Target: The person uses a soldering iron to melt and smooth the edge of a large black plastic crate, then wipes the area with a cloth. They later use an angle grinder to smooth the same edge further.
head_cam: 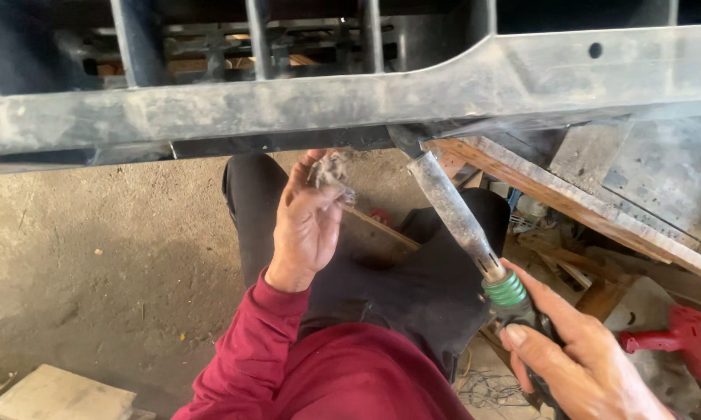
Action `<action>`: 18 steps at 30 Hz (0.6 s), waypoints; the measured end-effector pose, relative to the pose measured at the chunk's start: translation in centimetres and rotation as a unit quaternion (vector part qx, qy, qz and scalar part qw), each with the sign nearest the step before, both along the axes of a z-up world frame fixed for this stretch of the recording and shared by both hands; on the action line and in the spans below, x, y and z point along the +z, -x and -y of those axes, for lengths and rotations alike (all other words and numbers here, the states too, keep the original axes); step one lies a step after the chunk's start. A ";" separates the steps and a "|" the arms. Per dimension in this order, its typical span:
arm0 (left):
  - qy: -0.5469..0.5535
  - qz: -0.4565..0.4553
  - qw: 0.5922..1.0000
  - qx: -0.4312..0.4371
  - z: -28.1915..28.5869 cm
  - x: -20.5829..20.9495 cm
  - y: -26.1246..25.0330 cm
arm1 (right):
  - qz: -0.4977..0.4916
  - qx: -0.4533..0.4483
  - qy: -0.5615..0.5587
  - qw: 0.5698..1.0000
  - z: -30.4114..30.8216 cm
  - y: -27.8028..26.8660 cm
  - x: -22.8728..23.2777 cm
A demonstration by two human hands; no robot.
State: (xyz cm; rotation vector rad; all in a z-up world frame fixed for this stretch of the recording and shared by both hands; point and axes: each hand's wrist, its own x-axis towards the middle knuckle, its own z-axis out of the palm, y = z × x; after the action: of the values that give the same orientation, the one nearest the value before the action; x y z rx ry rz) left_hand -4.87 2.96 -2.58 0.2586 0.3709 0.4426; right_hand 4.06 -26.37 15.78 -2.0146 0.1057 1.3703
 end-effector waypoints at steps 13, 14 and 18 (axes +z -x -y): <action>-0.055 -0.083 0.995 0.014 -0.6 -2.8 3.3 | 0.029 0.114 0.047 0.992 -4.6 -0.4 1.2; -0.064 -0.082 0.994 0.014 -0.8 -2.8 3.3 | 0.024 0.116 0.066 0.991 -5.0 -0.2 1.3; -0.089 -0.090 0.992 0.016 -1.1 -3.1 3.0 | 0.012 0.141 0.125 0.982 -5.8 0.4 1.4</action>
State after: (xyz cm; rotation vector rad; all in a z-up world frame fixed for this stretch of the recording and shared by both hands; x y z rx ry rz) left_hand -7.91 4.04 -5.67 0.4681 0.5129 0.4869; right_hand 3.68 -20.56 17.17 -2.3246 -0.0224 1.5706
